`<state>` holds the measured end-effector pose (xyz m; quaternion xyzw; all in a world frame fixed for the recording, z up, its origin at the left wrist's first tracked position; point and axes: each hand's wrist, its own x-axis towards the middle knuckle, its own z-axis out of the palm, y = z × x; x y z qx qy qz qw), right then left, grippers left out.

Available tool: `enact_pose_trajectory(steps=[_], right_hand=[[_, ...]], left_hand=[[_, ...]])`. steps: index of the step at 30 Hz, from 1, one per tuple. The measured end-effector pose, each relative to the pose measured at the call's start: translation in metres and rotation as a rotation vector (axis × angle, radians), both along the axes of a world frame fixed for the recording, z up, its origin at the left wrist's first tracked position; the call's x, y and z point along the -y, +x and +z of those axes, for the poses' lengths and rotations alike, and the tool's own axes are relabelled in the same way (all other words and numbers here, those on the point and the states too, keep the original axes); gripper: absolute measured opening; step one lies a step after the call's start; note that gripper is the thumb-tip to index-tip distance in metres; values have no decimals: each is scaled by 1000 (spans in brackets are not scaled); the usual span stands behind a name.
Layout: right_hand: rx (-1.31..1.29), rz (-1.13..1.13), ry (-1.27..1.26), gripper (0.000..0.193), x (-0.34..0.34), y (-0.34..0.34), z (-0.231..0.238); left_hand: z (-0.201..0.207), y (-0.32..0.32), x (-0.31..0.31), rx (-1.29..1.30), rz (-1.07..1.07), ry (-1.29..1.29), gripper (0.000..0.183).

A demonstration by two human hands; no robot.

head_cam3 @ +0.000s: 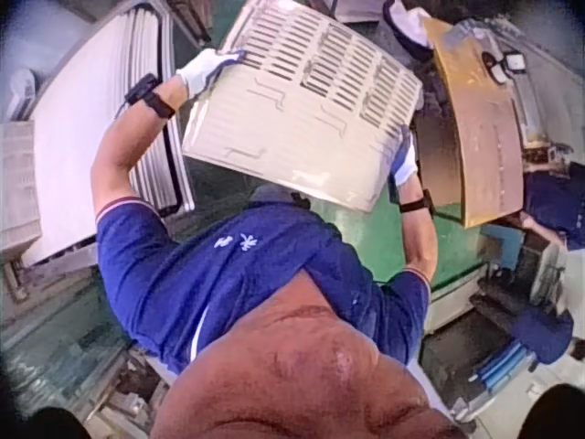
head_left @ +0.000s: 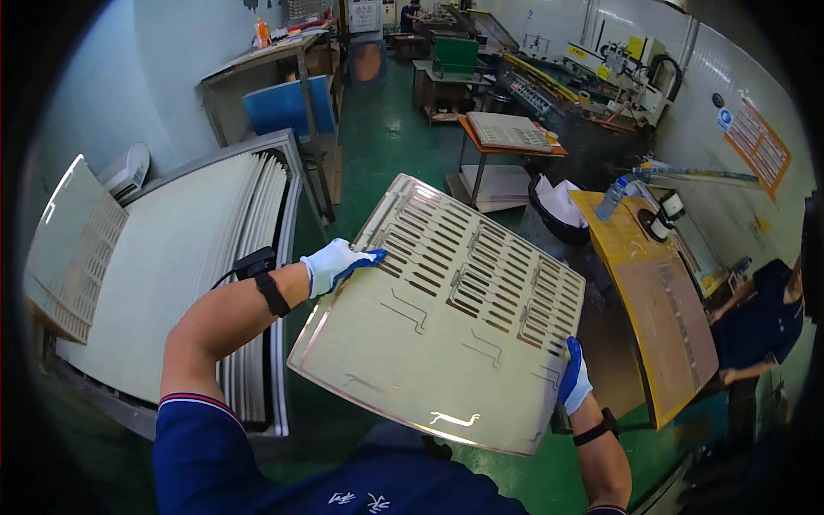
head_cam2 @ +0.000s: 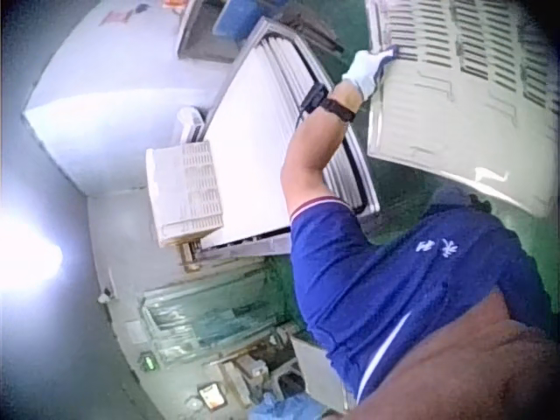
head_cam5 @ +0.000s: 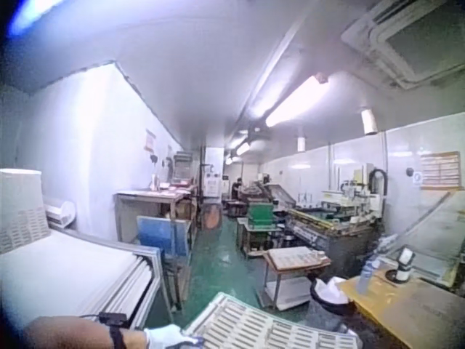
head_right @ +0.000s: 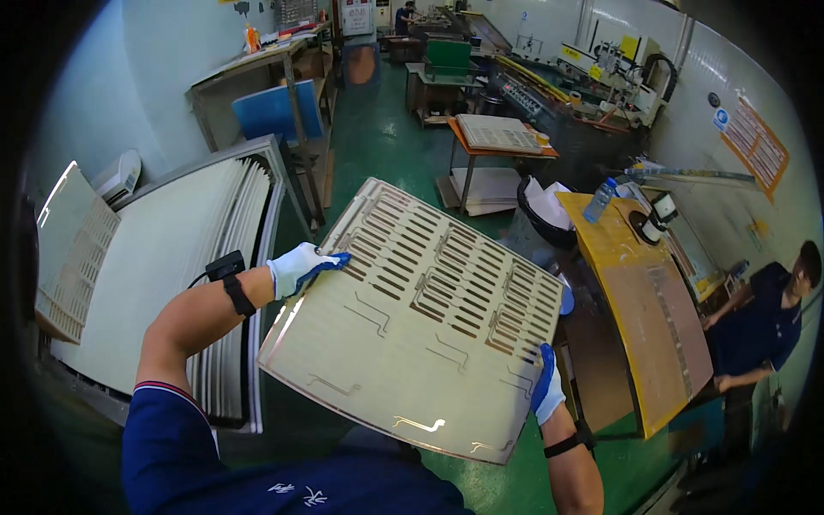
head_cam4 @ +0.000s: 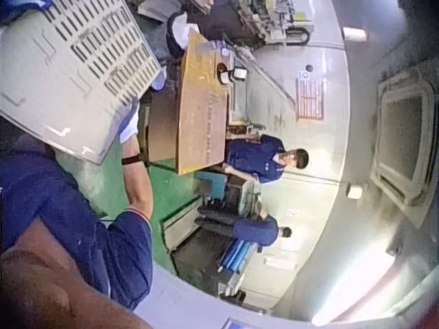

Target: Operating a screen printing machine to print on metal sheets and organizing panels on drying racks.

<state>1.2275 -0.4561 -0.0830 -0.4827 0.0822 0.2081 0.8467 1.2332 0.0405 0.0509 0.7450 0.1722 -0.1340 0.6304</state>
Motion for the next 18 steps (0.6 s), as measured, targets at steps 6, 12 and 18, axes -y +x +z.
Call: enact_pose_trajectory(steps=[6, 12, 18], right_hand=[[7, 35, -93, 55, -34, 189, -18], [-63, 181, 4, 59, -74, 396, -5], [-46, 194, -59, 59, -127, 627, -45]], left_hand=[[-56, 131, -50, -49, 83, 5, 42], [-81, 271, -86, -54, 274, -115, 44], [-109, 431, -119, 35, 393, -96, 36]])
